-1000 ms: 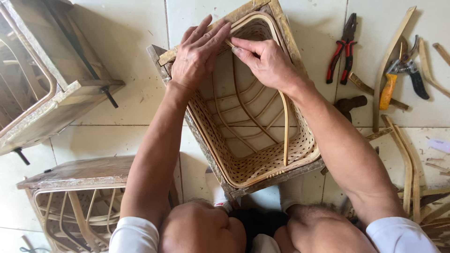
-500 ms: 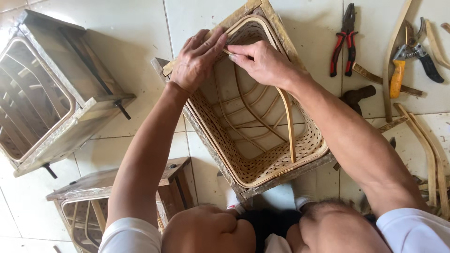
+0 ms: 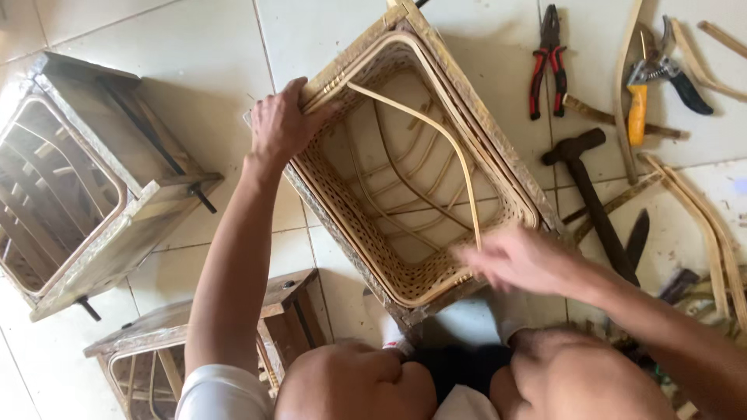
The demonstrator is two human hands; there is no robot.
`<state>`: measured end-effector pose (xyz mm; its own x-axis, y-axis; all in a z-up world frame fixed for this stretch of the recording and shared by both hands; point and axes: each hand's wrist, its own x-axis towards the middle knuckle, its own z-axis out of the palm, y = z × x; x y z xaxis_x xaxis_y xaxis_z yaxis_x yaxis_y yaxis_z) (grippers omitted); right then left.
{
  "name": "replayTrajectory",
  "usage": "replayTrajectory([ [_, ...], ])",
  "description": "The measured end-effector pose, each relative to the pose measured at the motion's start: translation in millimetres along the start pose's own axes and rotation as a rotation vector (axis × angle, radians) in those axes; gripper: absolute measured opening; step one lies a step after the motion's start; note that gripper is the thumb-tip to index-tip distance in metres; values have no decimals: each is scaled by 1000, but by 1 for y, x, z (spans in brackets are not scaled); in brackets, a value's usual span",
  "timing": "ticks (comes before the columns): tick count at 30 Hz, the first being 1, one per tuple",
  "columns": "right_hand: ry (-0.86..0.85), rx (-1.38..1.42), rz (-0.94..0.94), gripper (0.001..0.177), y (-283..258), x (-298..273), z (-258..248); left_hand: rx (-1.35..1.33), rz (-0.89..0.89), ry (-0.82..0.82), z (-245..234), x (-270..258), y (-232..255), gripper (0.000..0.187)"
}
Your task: The person is assembling a rectangular woven basket by inserting curved bamboo strips into a wooden mold. They use a hammer to secure the strips and apply glue to the joints.
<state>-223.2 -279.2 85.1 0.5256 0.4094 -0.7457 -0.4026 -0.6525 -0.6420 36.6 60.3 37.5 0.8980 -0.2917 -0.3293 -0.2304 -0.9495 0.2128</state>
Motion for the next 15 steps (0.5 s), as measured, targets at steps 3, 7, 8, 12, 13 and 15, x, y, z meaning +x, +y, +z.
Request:
replayTrajectory([
  [3, -1, 241, -18, 34, 69, -12, 48, 32, -92, -47, 1, -3, -5, 68],
  [7, 184, 409, 66, 35, 117, -16, 73, 34, -316, -97, 5, -38, -18, 67],
  [8, 207, 440, 95, 42, 118, -11, 68, 65, -248, 2, 5, -57, -29, 63],
  [12, 341, 534, 9, 57, 106, 7, 31, 2, -385, 53, 23, -113, -60, 61],
  [13, 374, 530, -27, 58, 108, 12, 19, 9, -381, 66, 29, -124, -65, 61],
  [15, 548, 414, -206, 69, 121, 24, -2, -75, -431, 1, 41, -148, -72, 62],
])
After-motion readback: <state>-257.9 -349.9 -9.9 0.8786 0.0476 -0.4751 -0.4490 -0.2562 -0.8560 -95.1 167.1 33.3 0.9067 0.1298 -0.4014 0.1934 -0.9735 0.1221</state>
